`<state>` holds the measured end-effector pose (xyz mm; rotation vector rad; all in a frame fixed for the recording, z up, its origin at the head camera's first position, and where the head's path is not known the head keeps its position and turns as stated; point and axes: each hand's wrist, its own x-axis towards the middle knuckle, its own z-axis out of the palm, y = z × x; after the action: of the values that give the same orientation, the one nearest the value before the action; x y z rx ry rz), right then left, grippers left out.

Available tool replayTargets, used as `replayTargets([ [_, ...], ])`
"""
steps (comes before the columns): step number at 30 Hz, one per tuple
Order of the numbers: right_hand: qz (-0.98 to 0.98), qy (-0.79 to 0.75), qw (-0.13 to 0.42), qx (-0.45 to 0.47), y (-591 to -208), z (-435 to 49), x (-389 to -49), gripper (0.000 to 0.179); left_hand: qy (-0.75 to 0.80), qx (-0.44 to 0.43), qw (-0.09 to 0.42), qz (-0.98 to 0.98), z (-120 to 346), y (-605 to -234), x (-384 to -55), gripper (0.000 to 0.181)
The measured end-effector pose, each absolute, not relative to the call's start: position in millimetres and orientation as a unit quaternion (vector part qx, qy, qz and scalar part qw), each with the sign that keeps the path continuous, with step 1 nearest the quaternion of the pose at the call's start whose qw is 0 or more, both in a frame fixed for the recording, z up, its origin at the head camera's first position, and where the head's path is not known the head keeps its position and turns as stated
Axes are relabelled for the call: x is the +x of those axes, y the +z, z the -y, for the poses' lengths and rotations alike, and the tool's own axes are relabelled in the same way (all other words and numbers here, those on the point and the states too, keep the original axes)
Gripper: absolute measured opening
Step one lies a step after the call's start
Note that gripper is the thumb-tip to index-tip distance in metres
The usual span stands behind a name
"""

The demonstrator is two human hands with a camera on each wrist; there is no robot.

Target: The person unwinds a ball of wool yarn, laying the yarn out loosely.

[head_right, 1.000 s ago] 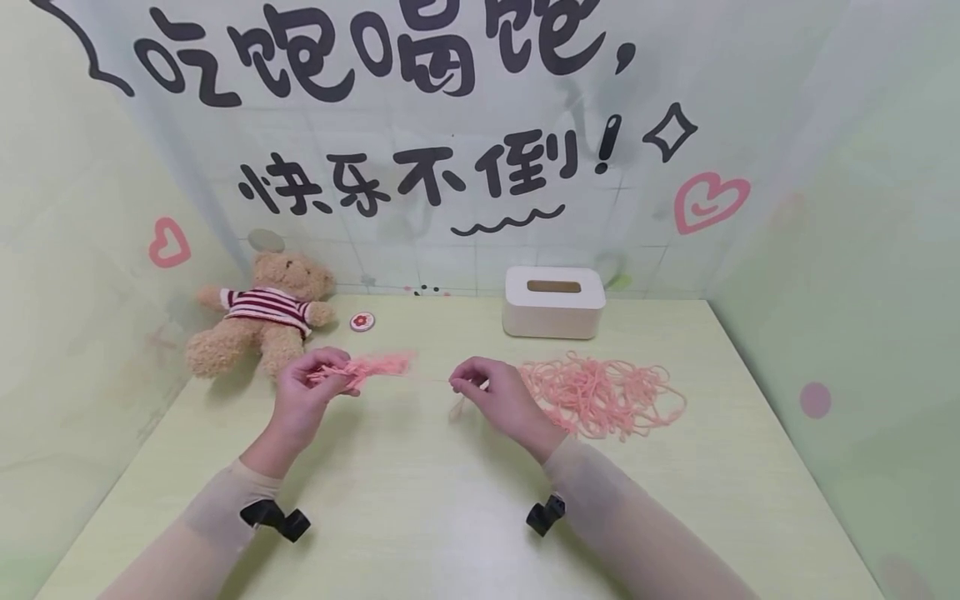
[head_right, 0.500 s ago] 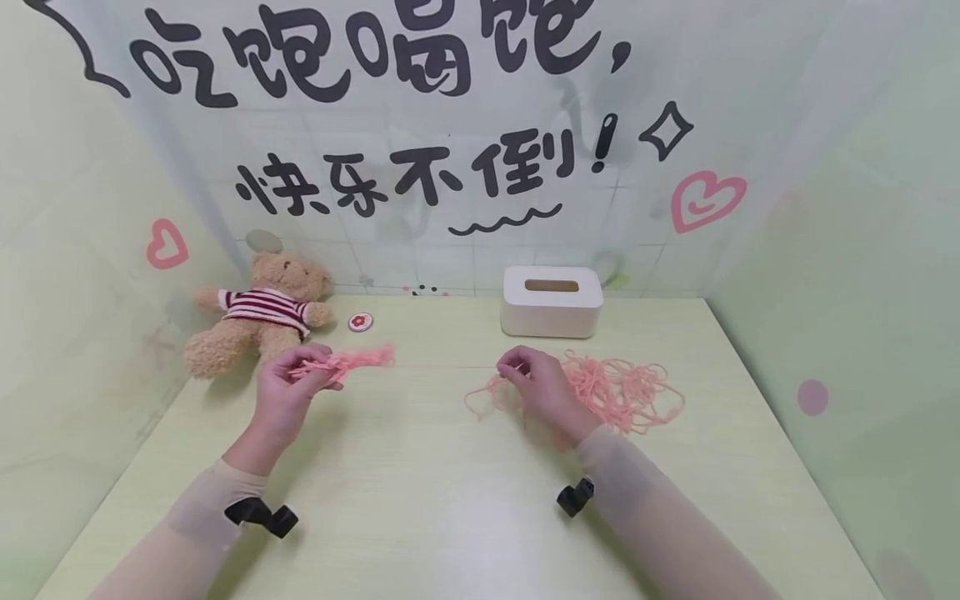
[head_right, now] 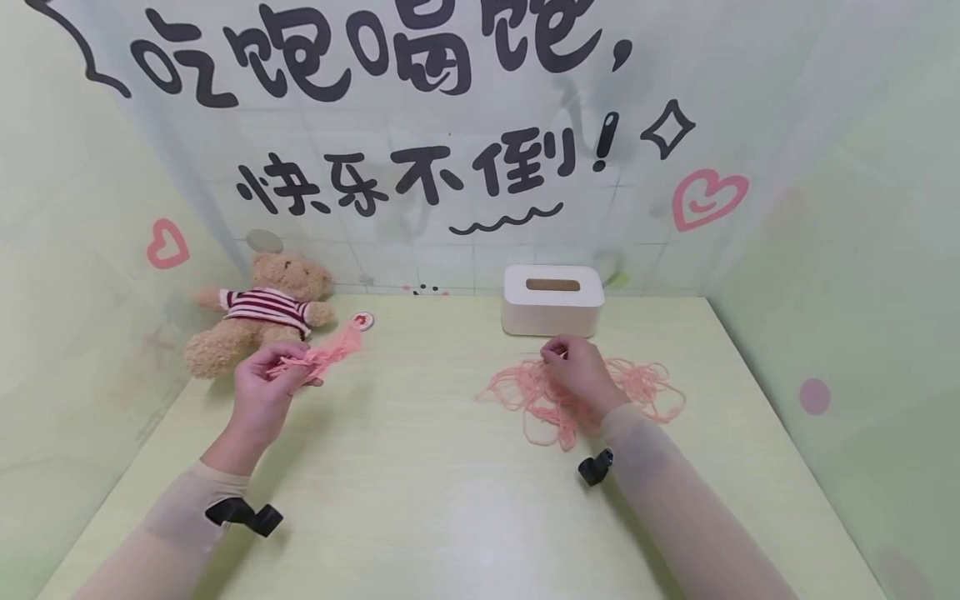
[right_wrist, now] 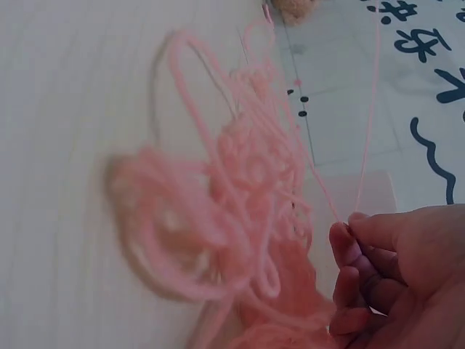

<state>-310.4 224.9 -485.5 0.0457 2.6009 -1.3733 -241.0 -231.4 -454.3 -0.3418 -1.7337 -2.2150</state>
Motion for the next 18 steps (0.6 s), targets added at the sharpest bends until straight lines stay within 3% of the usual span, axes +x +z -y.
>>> replayTargets([
  [10, -0.910, -0.403, 0.072, 0.062, -484, -239, -323, 0.026, -0.776, -0.141, 0.163, 0.593, 230, -453, -243, 0.028],
  [18, -0.886, -0.458, 0.061, 0.030, -481, -206, -310, 0.028, -0.781, -0.170, 0.129, 0.587, 210, -461, -244, 0.035],
])
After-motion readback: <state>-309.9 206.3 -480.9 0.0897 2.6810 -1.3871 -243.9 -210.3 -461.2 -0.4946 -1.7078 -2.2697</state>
